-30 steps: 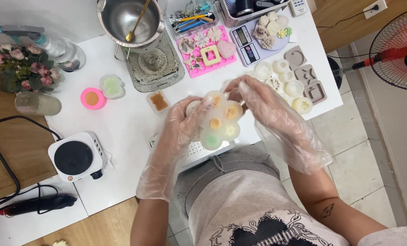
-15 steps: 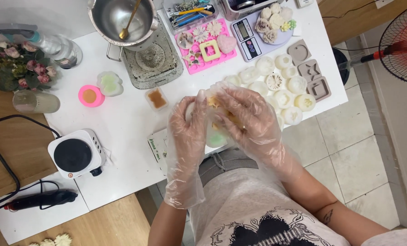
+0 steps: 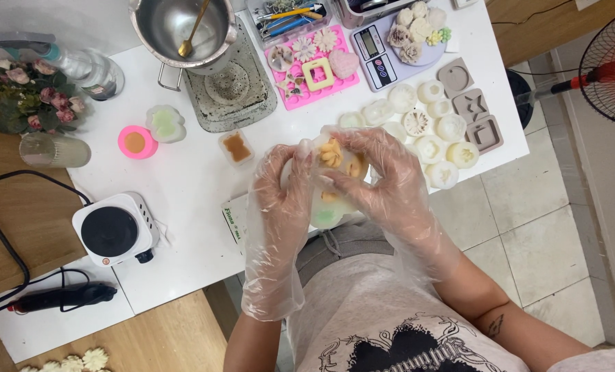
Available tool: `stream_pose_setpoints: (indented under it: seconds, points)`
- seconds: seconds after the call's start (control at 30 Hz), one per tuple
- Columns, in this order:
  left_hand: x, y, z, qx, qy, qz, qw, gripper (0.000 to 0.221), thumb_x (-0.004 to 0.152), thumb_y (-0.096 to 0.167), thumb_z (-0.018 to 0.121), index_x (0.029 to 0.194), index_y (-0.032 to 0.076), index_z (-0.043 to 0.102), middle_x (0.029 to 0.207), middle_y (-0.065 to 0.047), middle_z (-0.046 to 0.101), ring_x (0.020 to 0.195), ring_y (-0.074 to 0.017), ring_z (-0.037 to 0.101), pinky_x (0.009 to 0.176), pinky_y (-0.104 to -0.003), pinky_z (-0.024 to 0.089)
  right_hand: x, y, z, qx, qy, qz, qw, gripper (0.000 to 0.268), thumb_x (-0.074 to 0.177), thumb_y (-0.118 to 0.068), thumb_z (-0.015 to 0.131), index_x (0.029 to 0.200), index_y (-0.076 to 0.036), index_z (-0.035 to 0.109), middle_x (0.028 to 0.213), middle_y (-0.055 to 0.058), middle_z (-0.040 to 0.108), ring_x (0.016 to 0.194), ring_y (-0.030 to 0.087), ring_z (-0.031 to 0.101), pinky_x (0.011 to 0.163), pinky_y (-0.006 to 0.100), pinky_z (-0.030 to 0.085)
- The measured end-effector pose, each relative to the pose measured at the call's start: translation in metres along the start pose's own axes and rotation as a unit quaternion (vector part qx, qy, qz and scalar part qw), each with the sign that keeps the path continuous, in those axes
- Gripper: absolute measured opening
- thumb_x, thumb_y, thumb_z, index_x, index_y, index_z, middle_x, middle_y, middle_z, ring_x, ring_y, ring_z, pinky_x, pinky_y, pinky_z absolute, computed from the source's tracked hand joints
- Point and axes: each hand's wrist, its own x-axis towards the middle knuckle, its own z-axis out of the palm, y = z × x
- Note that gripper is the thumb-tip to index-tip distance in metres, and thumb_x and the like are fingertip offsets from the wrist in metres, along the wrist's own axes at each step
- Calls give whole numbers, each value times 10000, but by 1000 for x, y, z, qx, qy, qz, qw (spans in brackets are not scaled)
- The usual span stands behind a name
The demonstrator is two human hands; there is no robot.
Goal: Removing small wax shapes and melts from a floral-shaped silicone mold.
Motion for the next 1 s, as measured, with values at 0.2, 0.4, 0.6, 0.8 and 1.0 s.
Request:
stream_pose_setpoints:
  seconds: [0.2, 0.4, 0.6, 0.8, 1.0]
  points:
    - [1, 7, 1, 30, -16, -36, 999, 236, 1026, 274, 616, 988, 44, 655, 847, 16, 619, 752, -39, 562, 614, -241, 502, -4, 8, 5, 154, -30, 107, 982, 370, 928, -155, 805, 1242, -6, 679, 1154, 80, 701, 1100, 152, 692, 984, 304, 577]
    - [3, 0, 1, 35, -26, -25, 999, 282, 1056, 291, 610, 991, 23, 667, 853, -2, 614, 773, -46, 520, 663, -236, 480, -3, 6, 7, 181, -27, 128, 975, 336, 970, -134, 747, 1254, 23, 658, 1146, 76, 692, 1109, 138, 673, 986, 285, 564]
    - [6, 1, 3, 71, -7, -73, 995, 353, 1041, 349, 615, 943, 15, 679, 782, -18, 563, 718, -56, 495, 622, -242, 473, -3, 11, 14, -7, -19, 89, 996, 318, 955, -163, 755, 1218, 1, 686, 1001, 84, 724, 830, 141, 673, 743, 283, 558]
    - [7, 7, 3, 93, -15, -34, 995, 337, 1026, 334, 617, 975, 10, 696, 810, -16, 613, 707, -55, 532, 610, -253, 489, -6, 24, 16, 72, -48, 84, 993, 313, 1013, -156, 698, 1271, 12, 640, 1068, 107, 704, 958, 150, 687, 823, 290, 575]
    - [9, -6, 2, 93, -26, 8, 995, 322, 1050, 304, 609, 1007, -4, 693, 854, -53, 653, 776, -78, 587, 692, -264, 529, -9, 36, 24, 13, -39, 101, 994, 341, 983, -168, 710, 1278, -11, 641, 1054, 92, 718, 907, 162, 709, 787, 308, 578]
